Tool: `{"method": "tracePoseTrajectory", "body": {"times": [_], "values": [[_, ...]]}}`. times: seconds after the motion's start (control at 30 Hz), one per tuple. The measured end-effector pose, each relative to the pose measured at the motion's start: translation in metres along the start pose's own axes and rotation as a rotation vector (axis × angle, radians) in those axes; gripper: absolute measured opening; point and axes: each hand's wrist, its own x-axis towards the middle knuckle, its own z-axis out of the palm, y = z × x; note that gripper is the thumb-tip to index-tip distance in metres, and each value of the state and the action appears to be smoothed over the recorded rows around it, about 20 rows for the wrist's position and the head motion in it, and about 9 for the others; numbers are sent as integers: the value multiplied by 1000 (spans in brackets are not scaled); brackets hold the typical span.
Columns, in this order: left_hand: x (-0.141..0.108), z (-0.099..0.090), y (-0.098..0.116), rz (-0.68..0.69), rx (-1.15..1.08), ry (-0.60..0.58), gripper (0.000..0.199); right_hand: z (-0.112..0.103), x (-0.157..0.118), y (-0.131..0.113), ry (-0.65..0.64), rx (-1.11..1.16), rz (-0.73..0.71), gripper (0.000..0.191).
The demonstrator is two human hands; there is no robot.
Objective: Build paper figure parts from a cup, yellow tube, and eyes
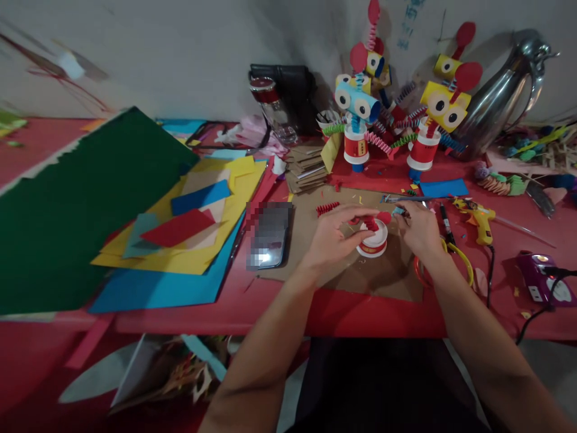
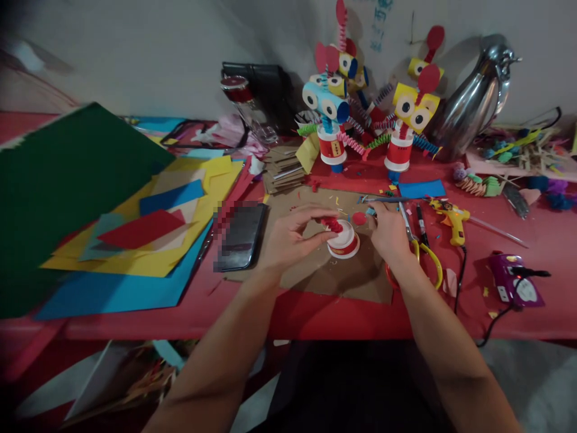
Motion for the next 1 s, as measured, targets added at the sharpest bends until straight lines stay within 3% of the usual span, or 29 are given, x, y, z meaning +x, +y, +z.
{"method": "tracePoseTrajectory", "body": {"times": [0.13, 0.27, 0.47, 0.7, 0.9, 1.0], "values": [[1, -3, 0, 11, -13, -71, 17, 0, 1, -2, -13, -4, 39, 29], [2, -2, 6, -62, -9, -150, 18, -1, 1, -3, -35, -1, 58, 28], [3, 1, 13, -150, 14, -115, 30, -1, 0, -2, -34, 6, 33, 28], [1, 3, 9, -136, 26, -164, 40, -1, 0, -5, -37, 20, 53, 30], [1, -7, 5, -139, -113, -190, 54, -2, 1, -6, -50, 21, 64, 32], [0, -14, -1, -137, -206, -134, 64, -2, 1, -6, -47, 24, 75, 33]]}}
